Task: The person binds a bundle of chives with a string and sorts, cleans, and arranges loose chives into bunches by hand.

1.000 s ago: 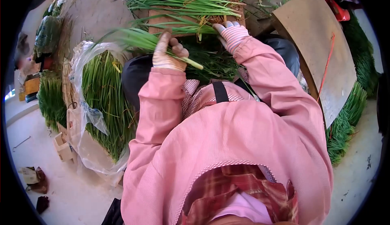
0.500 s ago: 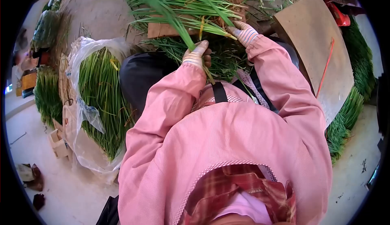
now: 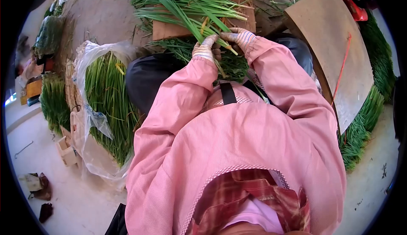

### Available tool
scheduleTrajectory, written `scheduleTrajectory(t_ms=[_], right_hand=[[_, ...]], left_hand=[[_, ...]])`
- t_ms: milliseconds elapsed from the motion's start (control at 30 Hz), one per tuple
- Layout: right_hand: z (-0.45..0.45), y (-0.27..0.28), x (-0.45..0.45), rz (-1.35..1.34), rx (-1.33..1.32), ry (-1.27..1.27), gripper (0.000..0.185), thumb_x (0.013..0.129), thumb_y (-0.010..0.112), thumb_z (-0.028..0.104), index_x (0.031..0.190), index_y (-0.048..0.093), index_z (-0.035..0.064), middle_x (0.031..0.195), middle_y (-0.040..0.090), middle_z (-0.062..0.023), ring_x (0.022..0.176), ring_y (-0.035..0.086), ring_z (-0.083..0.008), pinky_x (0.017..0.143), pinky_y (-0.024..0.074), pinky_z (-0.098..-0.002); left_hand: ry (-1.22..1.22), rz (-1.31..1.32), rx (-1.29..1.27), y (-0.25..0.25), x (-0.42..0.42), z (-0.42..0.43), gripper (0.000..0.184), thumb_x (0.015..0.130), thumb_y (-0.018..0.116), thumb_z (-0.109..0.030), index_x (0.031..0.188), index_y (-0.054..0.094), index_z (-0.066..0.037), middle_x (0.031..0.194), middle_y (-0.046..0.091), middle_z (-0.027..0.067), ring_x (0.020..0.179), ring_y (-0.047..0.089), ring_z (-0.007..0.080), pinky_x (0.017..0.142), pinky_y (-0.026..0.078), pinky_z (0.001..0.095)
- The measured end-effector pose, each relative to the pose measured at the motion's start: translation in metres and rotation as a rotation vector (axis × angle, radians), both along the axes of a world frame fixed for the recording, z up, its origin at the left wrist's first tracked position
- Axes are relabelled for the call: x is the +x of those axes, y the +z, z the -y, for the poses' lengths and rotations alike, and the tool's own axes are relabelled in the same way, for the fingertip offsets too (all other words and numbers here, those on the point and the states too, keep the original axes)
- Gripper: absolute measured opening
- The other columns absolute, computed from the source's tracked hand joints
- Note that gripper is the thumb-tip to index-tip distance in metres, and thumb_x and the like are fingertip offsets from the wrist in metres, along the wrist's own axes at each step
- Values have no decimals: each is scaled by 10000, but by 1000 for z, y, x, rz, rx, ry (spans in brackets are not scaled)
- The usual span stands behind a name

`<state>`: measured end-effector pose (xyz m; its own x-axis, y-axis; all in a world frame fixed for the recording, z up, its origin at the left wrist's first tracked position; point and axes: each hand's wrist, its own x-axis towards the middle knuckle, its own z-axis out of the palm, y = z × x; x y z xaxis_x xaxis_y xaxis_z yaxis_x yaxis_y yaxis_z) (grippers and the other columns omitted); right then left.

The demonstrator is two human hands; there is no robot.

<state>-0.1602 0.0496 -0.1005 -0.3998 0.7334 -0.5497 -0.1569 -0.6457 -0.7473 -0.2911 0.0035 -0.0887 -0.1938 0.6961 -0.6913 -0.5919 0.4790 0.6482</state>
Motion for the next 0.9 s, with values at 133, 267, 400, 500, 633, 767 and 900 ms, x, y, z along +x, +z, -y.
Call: scheduleTrajectory(t_ms=[133, 267, 400, 500, 633, 767, 900], right_hand=[[-17, -19, -1, 166, 4, 140, 329, 712, 665, 215, 963, 567, 26, 729, 597, -35, 587, 546, -108, 523, 438, -235], [-22, 5, 1, 784, 584, 426, 358, 671, 643, 232, 947, 576, 13, 761, 616, -121, 677, 579, -204, 627, 452, -310], [-15, 9, 15, 1116, 625, 822, 365, 644, 613, 311, 903, 597, 55, 794, 594, -158, 766, 573, -291, 677, 445, -343], [1, 35, 33, 1245, 694, 1095, 437, 695, 583, 372, 969, 559, 33, 786, 588, -184, 740, 577, -291, 647, 450, -345], [12, 80, 51, 984, 873, 668, 364, 833, 476, 308, 983, 519, -21, 699, 580, -138, 572, 565, -233, 550, 457, -335], [19, 74, 19, 178, 105, 302, 327, 806, 530, 346, 941, 562, 50, 716, 581, -26, 559, 527, -111, 467, 412, -231], [31, 49, 4, 254, 105, 234, 237, 757, 617, 253, 864, 568, 48, 658, 538, -8, 506, 471, -85, 450, 377, -204]], left_hand=[[131, -58, 59, 5, -2, -4, 176, 679, 666, -124, 753, 508, -96, 554, 496, 29, 395, 434, 130, 333, 323, 253], [111, -137, 113, 9, -9, -12, 169, 687, 669, -157, 729, 521, -87, 559, 510, 27, 390, 437, 124, 341, 339, 246], [285, -87, 214, 27, -45, -29, 153, 708, 653, -168, 739, 525, -89, 564, 485, 5, 417, 421, 108, 361, 345, 229], [58, 19, 240, 42, -78, -27, 132, 721, 635, -139, 773, 519, -104, 602, 461, -2, 439, 402, 105, 372, 309, 213], [-97, 269, 238, 31, -70, -18, 151, 724, 651, -182, 772, 522, -122, 596, 453, -8, 460, 409, 120, 411, 308, 239], [-131, 309, 235, 14, -25, -11, 181, 712, 668, -232, 767, 533, -126, 617, 487, -5, 483, 440, 116, 423, 345, 245], [127, 306, 68, 10, -18, 11, 171, 755, 627, -251, 821, 522, -133, 632, 486, -30, 460, 401, 80, 376, 318, 189]])
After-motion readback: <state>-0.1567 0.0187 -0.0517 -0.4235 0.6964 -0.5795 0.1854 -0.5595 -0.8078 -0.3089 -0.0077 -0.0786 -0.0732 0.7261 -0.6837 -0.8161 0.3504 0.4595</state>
